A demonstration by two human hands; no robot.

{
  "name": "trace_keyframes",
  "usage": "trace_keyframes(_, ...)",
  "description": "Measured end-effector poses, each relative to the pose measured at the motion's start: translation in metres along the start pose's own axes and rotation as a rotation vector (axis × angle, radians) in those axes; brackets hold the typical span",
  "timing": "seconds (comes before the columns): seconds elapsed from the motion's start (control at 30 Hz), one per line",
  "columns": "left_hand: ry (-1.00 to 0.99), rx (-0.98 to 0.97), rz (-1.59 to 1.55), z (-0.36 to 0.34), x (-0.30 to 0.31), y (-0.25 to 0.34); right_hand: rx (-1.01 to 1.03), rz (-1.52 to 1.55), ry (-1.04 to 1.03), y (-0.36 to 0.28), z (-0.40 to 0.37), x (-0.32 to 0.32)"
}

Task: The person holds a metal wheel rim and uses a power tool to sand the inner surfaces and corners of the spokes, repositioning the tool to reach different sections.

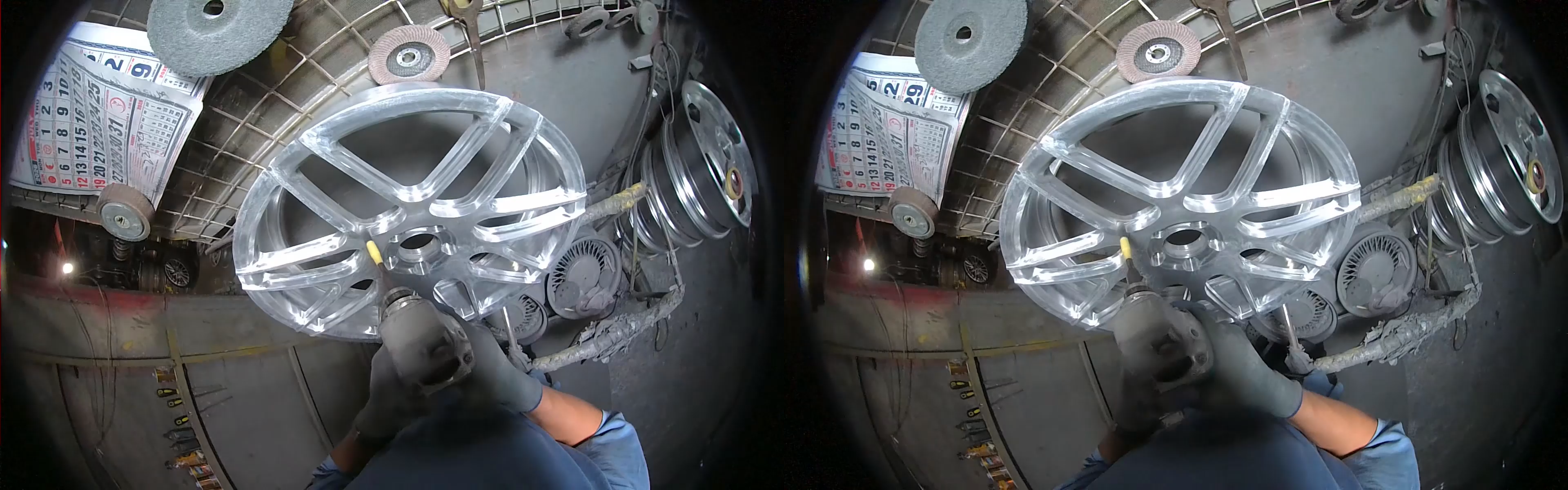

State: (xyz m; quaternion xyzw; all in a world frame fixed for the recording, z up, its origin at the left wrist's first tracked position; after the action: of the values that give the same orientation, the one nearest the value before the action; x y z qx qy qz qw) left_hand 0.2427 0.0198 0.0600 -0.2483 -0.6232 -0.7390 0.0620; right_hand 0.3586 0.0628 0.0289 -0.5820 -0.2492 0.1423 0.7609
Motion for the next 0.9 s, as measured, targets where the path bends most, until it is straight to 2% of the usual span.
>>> trace_keyframes(0.03,-0.008,-0.091,0.161,0.004,0.0,0.006,0.022,-0.02,-0.003,-0.001,-0.001,0.001)
trace_keyframes(0.07,-0.01,-0.094,0.157,0.003,-0.005,0.006,0.044,-0.042,-0.005,-0.001,-0.002,0.003)
trace_keyframes(0.13,0.209,0.252,-0.288,-0.008,-0.012,-0.012,-0.031,-0.048,-0.028,-0.001,-0.002,0.007)
trace_keyframes(0.17,0.209,0.253,-0.289,-0.007,-0.012,-0.017,-0.105,-0.053,-0.049,0.0,-0.002,0.009)
trace_keyframes(0.23,0.138,0.025,-0.003,0.001,-0.009,-0.017,-0.162,-0.106,-0.041,-0.004,-0.003,0.014)
trace_keyframes(0.27,0.14,0.025,-0.004,0.002,-0.011,-0.019,-0.218,-0.156,-0.033,-0.003,-0.004,0.015)
trace_keyframes(0.33,0.199,0.136,-0.382,0.002,-0.018,-0.03,-0.257,-0.163,-0.047,-0.002,-0.005,0.015)
trace_keyframes(0.47,0.215,0.17,-0.329,-0.001,-0.011,-0.023,-0.321,-0.17,-0.05,-0.006,0.0,0.009)
trace_keyframes(0.53,0.19,0.038,-0.253,0.0,-0.005,-0.014,-0.304,-0.129,-0.075,-0.004,0.001,0.004)
trace_keyframes(0.57,0.194,0.039,-0.252,0.001,0.001,-0.015,-0.292,-0.091,-0.096,-0.002,0.002,0.001)
trace_keyframes(0.63,-0.038,-0.054,0.03,0.006,0.002,-0.012,-0.238,-0.028,-0.1,0.001,0.004,-0.002)
trace_keyframes(0.67,-0.038,-0.056,0.03,0.001,-0.001,-0.01,-0.185,0.035,-0.101,-0.001,0.005,-0.001)
trace_keyframes(0.73,0.169,0.065,-0.053,-0.011,0.002,-0.006,-0.172,0.028,-0.096,-0.004,0.005,0.0)
trace_keyframes(0.83,0.225,0.12,-0.193,-0.005,0.003,0.012,-0.151,0.013,-0.057,-0.008,0.004,-0.003)
trace_keyframes(0.87,0.224,0.12,-0.19,-0.006,0.004,0.013,-0.14,-0.001,-0.023,-0.01,0.003,-0.003)
trace_keyframes(0.9,0.177,0.098,-0.05,-0.008,0.007,0.015,-0.137,0.0,-0.02,-0.011,0.003,-0.002)
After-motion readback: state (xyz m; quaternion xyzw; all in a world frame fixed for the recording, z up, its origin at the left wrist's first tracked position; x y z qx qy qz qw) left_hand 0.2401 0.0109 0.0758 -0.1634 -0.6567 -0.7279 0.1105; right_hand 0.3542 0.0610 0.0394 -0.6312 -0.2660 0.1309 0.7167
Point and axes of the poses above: each hand's wrist, its own z-axis towards the middle knuckle, its own x-axis out of the back of the hand, y = z × x, the point moved 6 cm from there along z, towards the middle knuckle, and after that the axes turned 12 degrees about -x, right-handed, at the moved point
